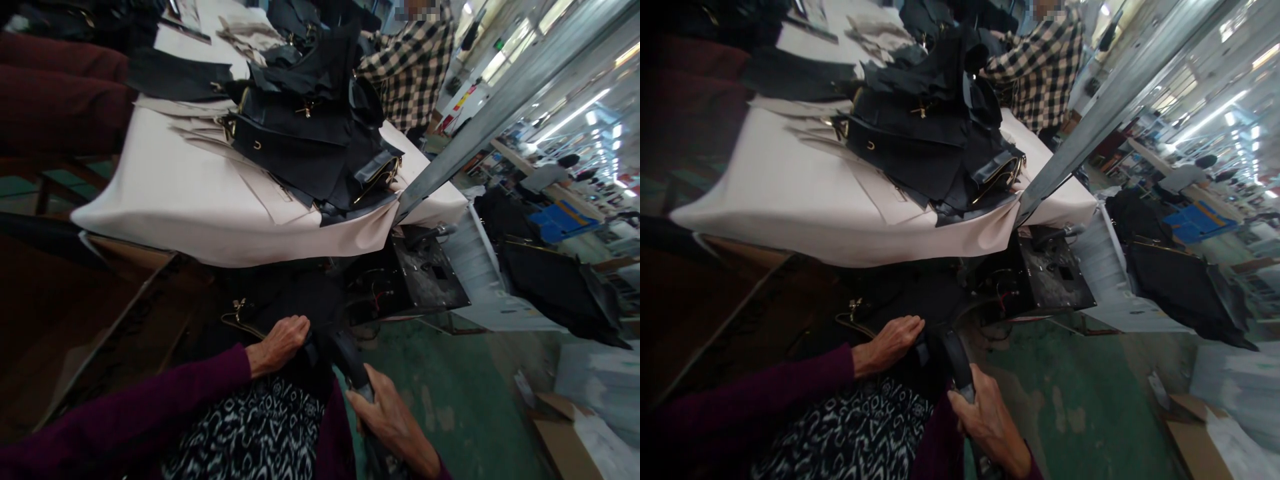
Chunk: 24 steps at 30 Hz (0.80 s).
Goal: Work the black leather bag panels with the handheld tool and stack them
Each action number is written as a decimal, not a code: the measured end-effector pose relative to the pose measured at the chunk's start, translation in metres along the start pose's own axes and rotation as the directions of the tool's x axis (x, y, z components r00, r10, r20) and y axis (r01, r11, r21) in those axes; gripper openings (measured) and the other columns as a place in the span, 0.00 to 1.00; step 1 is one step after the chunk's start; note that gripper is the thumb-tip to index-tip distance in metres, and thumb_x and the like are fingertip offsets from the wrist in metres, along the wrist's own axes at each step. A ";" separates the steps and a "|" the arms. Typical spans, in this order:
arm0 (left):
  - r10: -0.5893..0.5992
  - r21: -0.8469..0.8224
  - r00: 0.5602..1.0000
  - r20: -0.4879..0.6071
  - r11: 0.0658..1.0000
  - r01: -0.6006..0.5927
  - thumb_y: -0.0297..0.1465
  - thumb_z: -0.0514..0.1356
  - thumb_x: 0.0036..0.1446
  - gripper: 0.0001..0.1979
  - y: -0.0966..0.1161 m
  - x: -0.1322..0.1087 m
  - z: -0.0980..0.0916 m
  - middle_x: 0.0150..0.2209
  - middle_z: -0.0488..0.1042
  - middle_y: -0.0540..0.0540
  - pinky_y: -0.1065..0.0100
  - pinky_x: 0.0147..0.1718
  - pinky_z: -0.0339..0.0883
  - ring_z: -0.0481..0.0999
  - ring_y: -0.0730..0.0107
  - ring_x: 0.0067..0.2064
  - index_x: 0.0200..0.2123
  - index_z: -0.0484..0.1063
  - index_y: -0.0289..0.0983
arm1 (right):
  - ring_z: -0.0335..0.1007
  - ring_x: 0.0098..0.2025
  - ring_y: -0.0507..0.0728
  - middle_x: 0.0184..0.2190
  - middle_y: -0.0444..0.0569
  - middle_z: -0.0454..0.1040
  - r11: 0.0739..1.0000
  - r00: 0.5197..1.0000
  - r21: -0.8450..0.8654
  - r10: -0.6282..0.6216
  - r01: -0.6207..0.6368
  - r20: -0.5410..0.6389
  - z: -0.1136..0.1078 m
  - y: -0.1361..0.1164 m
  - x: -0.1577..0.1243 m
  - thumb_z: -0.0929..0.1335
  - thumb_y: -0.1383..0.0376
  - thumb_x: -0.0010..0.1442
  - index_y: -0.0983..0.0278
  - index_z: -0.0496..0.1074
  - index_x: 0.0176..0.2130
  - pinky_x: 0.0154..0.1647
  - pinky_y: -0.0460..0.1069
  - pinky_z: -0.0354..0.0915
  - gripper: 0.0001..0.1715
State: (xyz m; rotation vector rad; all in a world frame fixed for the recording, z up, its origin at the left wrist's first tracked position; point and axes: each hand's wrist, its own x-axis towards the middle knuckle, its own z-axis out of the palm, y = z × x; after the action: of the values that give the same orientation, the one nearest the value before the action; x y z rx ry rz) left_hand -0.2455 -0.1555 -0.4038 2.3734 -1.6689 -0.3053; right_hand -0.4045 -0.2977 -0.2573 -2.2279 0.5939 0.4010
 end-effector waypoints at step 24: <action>-0.465 -0.230 0.885 -0.020 0.864 0.448 0.26 0.46 0.56 0.15 -0.104 -0.045 -0.019 0.31 0.67 0.43 0.68 0.35 0.61 0.66 0.68 0.34 0.23 0.68 0.32 | 0.61 0.27 0.50 0.25 0.41 0.65 0.993 0.983 0.026 -0.119 0.117 0.141 0.001 -0.022 0.052 0.63 0.66 0.56 0.64 0.63 0.30 0.29 0.44 0.57 0.04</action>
State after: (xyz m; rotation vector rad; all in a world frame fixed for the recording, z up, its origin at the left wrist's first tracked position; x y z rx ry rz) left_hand -0.1621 -0.0775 -0.4148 2.5408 -0.9579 -0.4469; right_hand -0.3494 -0.2990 -0.2679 -2.1839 0.3862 0.4866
